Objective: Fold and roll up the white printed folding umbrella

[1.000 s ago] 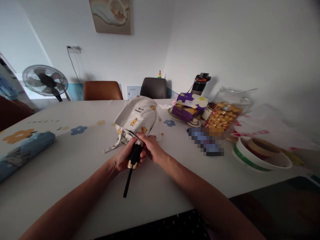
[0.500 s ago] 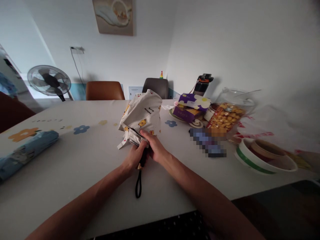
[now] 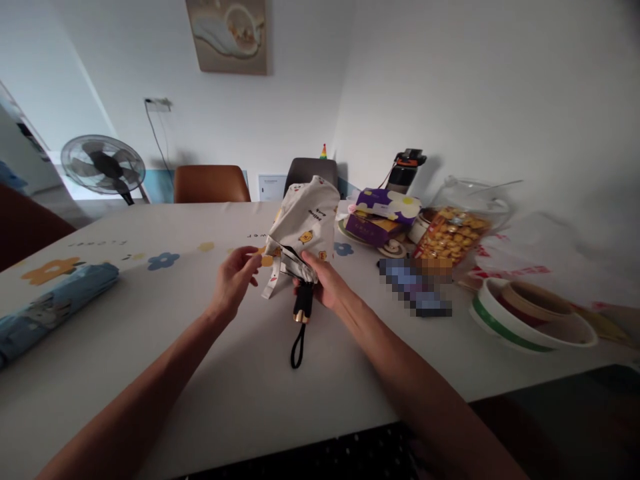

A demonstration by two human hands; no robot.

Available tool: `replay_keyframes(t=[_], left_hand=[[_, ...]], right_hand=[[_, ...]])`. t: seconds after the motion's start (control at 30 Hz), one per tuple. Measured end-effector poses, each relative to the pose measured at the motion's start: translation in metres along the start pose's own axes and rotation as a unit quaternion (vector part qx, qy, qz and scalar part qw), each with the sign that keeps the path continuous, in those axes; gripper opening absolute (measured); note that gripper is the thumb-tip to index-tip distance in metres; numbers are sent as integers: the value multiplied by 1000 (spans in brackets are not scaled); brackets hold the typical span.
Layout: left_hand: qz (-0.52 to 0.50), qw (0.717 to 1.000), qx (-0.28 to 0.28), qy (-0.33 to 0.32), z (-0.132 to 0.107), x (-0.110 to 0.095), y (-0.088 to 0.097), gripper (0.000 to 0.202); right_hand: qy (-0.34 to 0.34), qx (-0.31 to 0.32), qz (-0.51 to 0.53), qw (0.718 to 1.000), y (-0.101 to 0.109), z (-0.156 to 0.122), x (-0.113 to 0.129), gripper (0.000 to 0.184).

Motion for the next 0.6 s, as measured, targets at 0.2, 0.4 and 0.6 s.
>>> replay_keyframes(t=[0.2, 0.4, 0.6], left_hand=[[-10, 997, 34, -66, 0, -24, -10, 47], [27, 997, -14, -65, -9, -32, -9, 10], [24, 988, 118, -93, -33, -56, -44, 19]], right_hand=[[80, 21, -108, 991, -14, -3, 15, 27], [137, 44, -182, 973, -22, -6, 23, 24], [98, 58, -181, 977, -19, -3, 15, 22]])
Point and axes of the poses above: each hand's wrist, its own z-axis towards the middle knuckle, its own y-axis out of the back of the hand, x = y × z, the point moved 8 cm from there along z, towards the middle knuckle, and after that the axes turned 13 degrees about x, right-handed, at the moved point
